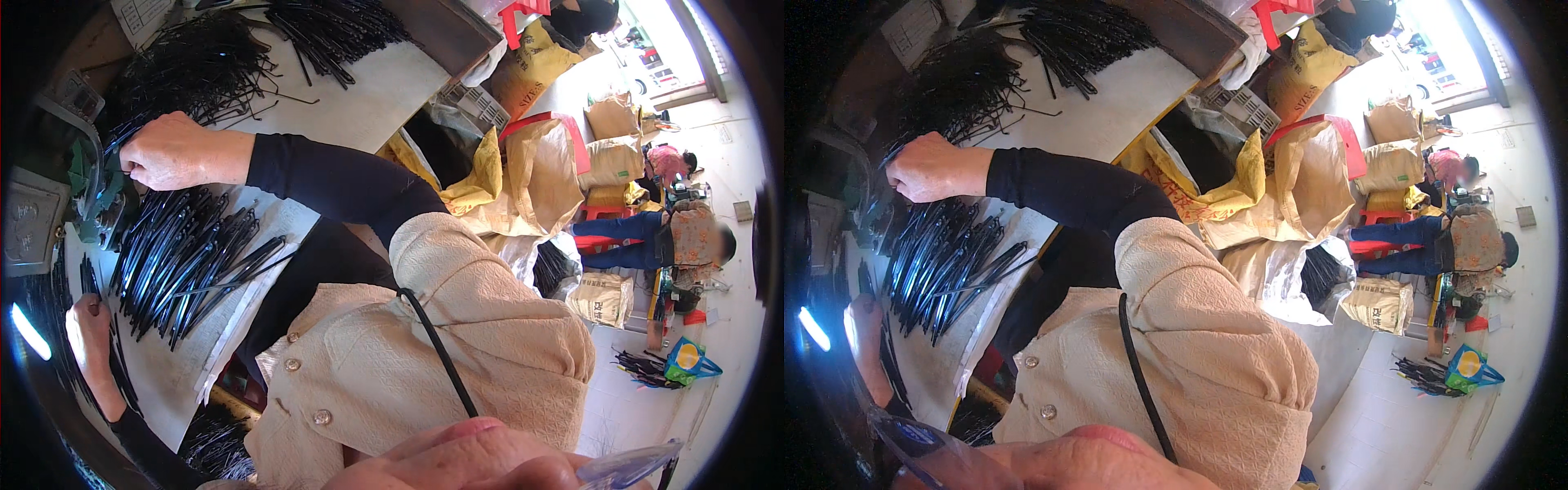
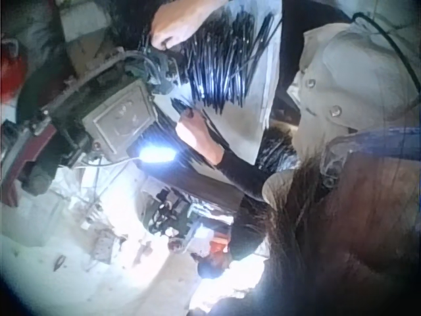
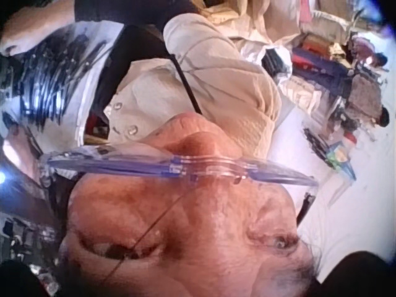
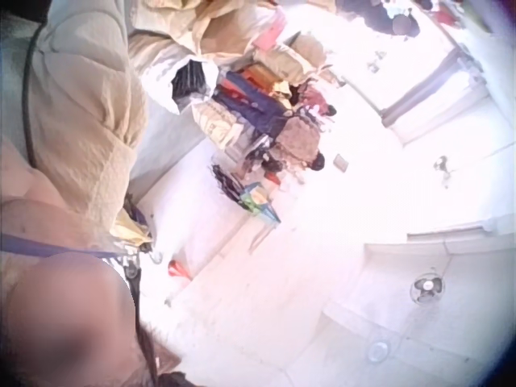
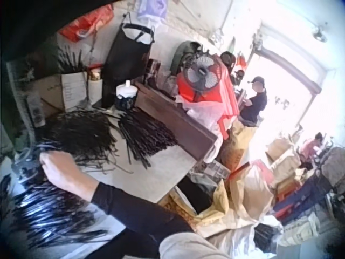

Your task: The person assembles umbrella ribs by picking rods from a pile, attaching small metal components to them by hand, pressing them with a benchtop machine, and stacking the finished ribs on the table.

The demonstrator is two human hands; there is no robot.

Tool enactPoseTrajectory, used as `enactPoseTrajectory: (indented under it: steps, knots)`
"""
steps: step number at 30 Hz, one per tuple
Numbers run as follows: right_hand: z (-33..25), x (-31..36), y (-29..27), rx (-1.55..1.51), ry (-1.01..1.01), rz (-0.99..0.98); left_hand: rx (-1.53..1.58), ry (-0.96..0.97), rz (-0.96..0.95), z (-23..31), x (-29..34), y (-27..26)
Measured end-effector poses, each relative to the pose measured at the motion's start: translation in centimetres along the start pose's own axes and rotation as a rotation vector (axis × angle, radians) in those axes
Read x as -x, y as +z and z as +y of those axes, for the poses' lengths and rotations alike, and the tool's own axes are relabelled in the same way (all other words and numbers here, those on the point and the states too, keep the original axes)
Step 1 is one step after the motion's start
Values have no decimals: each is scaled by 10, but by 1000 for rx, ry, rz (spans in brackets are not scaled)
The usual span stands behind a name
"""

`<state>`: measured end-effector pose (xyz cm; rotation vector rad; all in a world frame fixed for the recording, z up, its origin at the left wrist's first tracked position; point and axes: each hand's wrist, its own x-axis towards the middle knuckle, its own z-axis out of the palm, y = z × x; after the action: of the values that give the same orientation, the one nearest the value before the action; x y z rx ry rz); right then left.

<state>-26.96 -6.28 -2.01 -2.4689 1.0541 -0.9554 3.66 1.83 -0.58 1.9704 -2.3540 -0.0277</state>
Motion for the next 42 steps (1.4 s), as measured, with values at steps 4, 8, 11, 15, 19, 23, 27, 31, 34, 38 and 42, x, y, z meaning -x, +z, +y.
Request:
enactPoseTrajectory:
  steps: [4,8,11,15,19,23,27,31,34,38,42]
  knots:
    - [-2,-1,-1,-6,9,-8,38,-30,14,5,5,-3]
    - [-4,-3,4,-7,-9,-10,9,-78,51,6,14,0]
    - [-2,-2,2,-1,4,-8,6,-95,-16,13,9,-5]
    - [-2,-2,1,17,-5,0,75,-24,71,11,12,-1]
    - [-1,-2,2,9,15,-19,76,-61,58,24,15,-10]
    - [-3,-2,0,-11,3,-12,62,-82,26,22,15,-11]
    - [-2,-2,1,-7,-8,-2,53,-64,35,18,13,-8]
    - [-2,-1,1,-8,8,-7,56,-74,13,18,12,-7]
    - [-1,-1,2,-10,11,-12,62,-57,36,22,13,-9]
    - [0,-1,2,-11,-2,1,4,-67,35,23,12,-9]
    - [-5,-1,-2,5,20,-8,25,-65,37,21,12,-9]
